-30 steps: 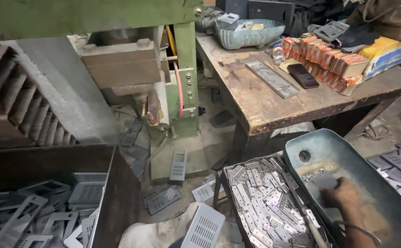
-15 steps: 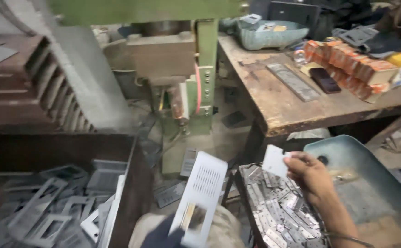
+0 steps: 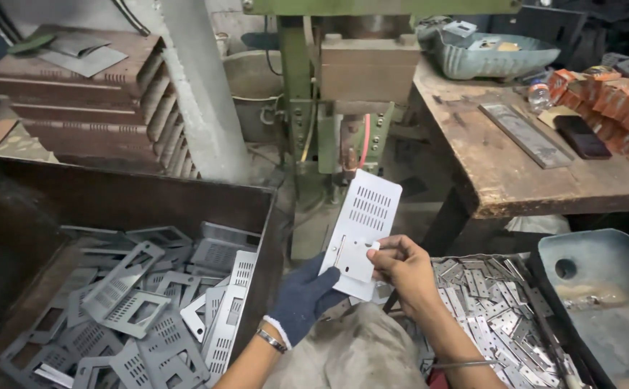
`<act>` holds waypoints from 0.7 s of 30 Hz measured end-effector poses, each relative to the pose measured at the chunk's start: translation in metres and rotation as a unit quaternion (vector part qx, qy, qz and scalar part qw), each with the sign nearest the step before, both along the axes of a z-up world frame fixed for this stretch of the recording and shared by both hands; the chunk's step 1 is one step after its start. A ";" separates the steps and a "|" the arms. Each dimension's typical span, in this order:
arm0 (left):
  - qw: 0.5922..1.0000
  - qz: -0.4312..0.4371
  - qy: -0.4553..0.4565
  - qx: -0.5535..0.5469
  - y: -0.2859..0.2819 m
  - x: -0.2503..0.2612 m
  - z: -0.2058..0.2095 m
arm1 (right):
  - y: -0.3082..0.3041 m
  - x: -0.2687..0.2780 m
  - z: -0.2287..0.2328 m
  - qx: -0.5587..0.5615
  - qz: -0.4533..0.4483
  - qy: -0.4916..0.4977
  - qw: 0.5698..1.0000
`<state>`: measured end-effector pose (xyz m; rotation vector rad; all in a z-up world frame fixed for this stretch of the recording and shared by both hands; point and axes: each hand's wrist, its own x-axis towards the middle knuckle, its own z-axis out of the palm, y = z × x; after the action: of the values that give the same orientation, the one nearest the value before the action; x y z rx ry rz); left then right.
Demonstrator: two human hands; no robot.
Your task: The person picks perforated metal faceplates one at a time from a large bin and positions each under a foot-operated press machine, which presses the plate with visible sparks. They then remove the pressed plate, place it aside, and repeat the cycle with additional plates, at one point reaching into a tray of small metal parts.
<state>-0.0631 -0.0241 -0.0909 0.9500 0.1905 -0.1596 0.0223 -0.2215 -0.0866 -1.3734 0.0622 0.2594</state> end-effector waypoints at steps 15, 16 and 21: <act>0.998 0.026 0.019 -0.059 0.009 -0.001 -0.004 | 0.009 0.006 0.014 -0.021 -0.053 0.003 0.998; 0.997 0.020 0.018 -0.067 0.010 -0.003 -0.002 | 0.006 0.009 0.011 0.013 -0.013 0.030 0.999; 0.998 0.027 0.018 -0.048 0.011 -0.002 0.000 | 0.007 0.012 0.012 0.046 0.004 0.031 0.998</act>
<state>-0.0651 -0.0129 -0.0905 0.8463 0.2388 -0.1342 0.0347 -0.2148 -0.0742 -1.2748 0.0958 0.3091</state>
